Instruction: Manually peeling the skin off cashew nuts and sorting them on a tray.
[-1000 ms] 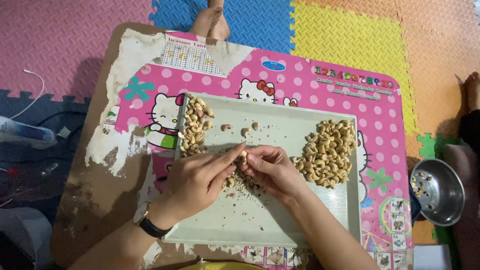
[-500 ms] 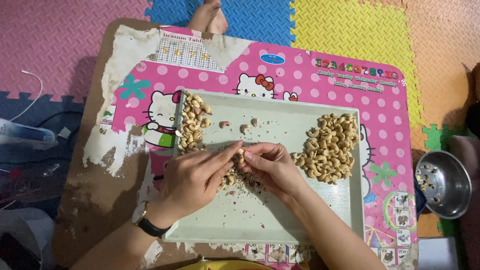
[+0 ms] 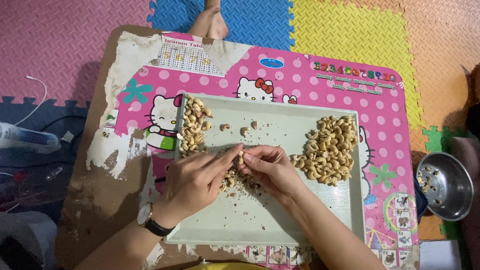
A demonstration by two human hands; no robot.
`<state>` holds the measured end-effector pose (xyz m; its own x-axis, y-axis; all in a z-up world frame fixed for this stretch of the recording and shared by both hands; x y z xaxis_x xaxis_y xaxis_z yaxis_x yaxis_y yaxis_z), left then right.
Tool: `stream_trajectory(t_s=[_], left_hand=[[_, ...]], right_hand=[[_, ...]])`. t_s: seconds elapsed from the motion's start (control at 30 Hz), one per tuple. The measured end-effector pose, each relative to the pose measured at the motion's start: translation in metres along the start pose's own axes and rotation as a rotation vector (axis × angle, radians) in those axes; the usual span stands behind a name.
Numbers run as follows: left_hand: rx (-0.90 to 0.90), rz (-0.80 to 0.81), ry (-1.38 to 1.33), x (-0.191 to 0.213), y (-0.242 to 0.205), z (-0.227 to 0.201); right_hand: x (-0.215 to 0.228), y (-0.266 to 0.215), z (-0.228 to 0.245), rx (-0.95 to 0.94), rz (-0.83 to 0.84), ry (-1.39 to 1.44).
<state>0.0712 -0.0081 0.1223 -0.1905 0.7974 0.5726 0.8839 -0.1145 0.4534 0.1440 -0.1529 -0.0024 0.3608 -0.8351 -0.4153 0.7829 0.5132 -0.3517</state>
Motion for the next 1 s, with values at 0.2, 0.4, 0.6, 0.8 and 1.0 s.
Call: stream_trajectory(t_s=[0.2, 0.4, 0.6, 0.8, 1.0], left_hand=[[-0.04, 0.016, 0.096, 0.004, 0.003, -0.001], [0.051, 0.03, -0.165, 0.016, 0.01, -0.014], [0.039, 0.021, -0.131, 0.01, 0.006, -0.007], [-0.004, -0.014, -0.014, -0.002, -0.003, 0.004], [-0.038, 0.032, 0.137, -0.001, -0.003, 0.005]], right_hand=[[0.004, 0.003, -0.01, -0.035, 0.021, 0.031], [0.002, 0.001, -0.006, -0.034, 0.023, 0.027], [0.002, 0.002, -0.003, -0.001, 0.011, -0.007], [0.0, 0.002, 0.0, 0.007, 0.002, -0.006], [-0.004, 0.001, 0.001, -0.007, 0.025, -0.02]])
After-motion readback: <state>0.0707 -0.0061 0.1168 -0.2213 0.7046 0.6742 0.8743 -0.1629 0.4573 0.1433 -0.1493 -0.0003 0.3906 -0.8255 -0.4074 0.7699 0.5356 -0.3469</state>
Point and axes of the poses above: each hand's wrist, its own y-axis towards the middle knuckle, its own x-axis out of the back of the hand, z = x × y, the point moved 9 cm from there along y, towards the middle knuckle, and after that the axes turned 11 degrees about -y, right-handed, at the moved point
